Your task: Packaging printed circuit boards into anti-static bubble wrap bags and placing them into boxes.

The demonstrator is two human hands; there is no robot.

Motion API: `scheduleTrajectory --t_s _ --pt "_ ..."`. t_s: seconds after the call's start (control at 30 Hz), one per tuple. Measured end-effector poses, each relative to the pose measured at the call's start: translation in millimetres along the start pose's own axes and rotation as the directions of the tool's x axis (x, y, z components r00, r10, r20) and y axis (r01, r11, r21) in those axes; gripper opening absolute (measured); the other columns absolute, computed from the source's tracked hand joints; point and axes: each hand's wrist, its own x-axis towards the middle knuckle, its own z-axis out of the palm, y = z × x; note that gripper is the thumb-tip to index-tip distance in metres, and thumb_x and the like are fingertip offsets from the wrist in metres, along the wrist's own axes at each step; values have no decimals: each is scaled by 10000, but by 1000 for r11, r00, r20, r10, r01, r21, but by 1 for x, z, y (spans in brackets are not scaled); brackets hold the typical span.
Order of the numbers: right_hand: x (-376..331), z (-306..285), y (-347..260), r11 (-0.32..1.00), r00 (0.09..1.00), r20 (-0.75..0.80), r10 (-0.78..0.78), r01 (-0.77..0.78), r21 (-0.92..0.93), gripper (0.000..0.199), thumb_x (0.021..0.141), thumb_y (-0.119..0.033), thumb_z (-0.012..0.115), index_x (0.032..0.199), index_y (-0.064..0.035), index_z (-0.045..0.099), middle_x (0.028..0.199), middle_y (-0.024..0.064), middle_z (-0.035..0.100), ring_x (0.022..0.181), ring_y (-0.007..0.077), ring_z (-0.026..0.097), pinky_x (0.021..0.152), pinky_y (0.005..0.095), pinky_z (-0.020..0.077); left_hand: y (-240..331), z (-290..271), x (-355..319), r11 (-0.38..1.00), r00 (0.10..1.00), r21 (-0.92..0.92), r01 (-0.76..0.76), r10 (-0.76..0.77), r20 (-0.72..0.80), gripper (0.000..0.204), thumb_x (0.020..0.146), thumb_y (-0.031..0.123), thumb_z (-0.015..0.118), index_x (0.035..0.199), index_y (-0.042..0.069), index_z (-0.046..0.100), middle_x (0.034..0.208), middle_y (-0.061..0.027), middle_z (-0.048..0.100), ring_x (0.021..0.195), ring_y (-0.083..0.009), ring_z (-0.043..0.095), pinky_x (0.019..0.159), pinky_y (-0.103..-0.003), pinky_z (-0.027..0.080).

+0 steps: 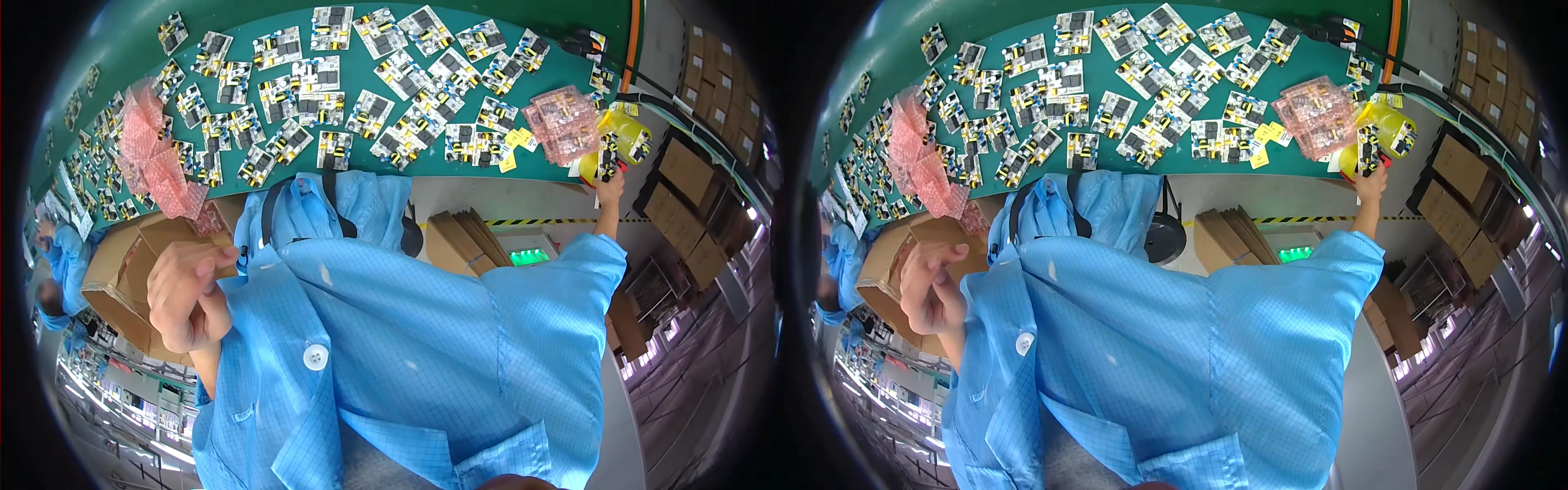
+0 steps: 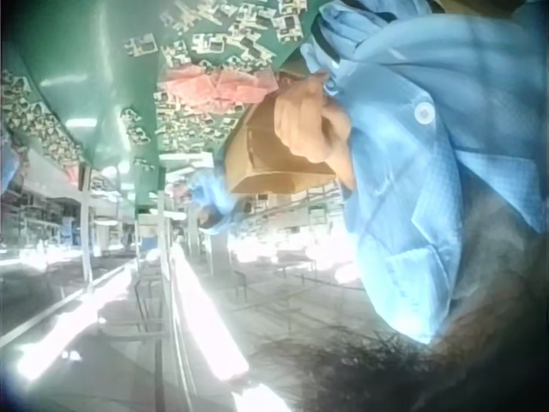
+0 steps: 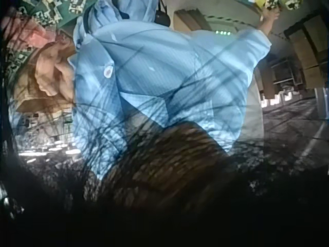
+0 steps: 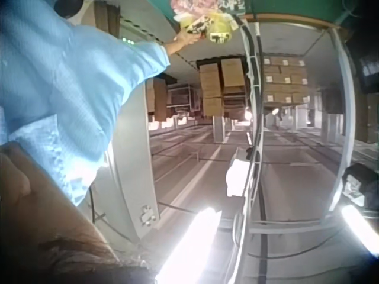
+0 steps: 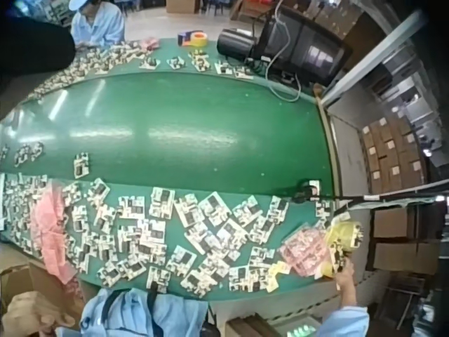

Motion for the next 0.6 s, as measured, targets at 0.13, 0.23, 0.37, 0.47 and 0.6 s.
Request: scheduleTrajectory --t_s 0.13,0.23,0.37,0.47,0.6 --pt "5 -10 10 993 995 16 -99 100 -58 847 641 -218 798 1408 -142 448 1391 150 465 1307 398 426 1117 470 355 -8 -5 1 1000 999 14 4 -5 44 290 833 -122 486 1110 -67 552 741 -200 678 591 -274 649 539 -363 526" --pt "-6 -3 -1 989 993 -25 -118 116 -88 814 642 -233 801 1382 -124 479 1368 167 492 1283 399 457 1093 462 384 -9 -3 -5 1000 999 -4 26 -26 -20 273 811 -135 490 1068 -75 561 739 -202 678 590 -270 647 541 -357 529" --pt "-1 -4 -14 990 993 -37 -116 112 -91 797 651 -273 817 1361 -94 501 1368 200 507 1260 392 498 1080 442 405 -8 -3 -8 999 999 -15 30 -30 -27 282 773 -154 485 1035 -83 563 730 -199 676 586 -266 646 540 -354 530" --pt "-2 -2 -6 993 997 -5 -80 79 -94 837 651 -303 823 1384 -104 472 1384 179 514 1278 377 490 1078 439 399 -18 2 -13 998 998 -42 46 -47 -28 295 751 -165 486 1024 -84 564 727 -197 676 583 -265 645 538 -353 529" --pt "-16 -12 -19 999 995 101 -18 21 -31 884 649 -364 824 1397 -79 447 1298 177 611 1190 330 592 1020 429 441 -15 5 -13 998 999 -23 52 -52 -5 320 721 -173 490 1016 -80 570 724 -193 676 580 -263 645 538 -346 526"
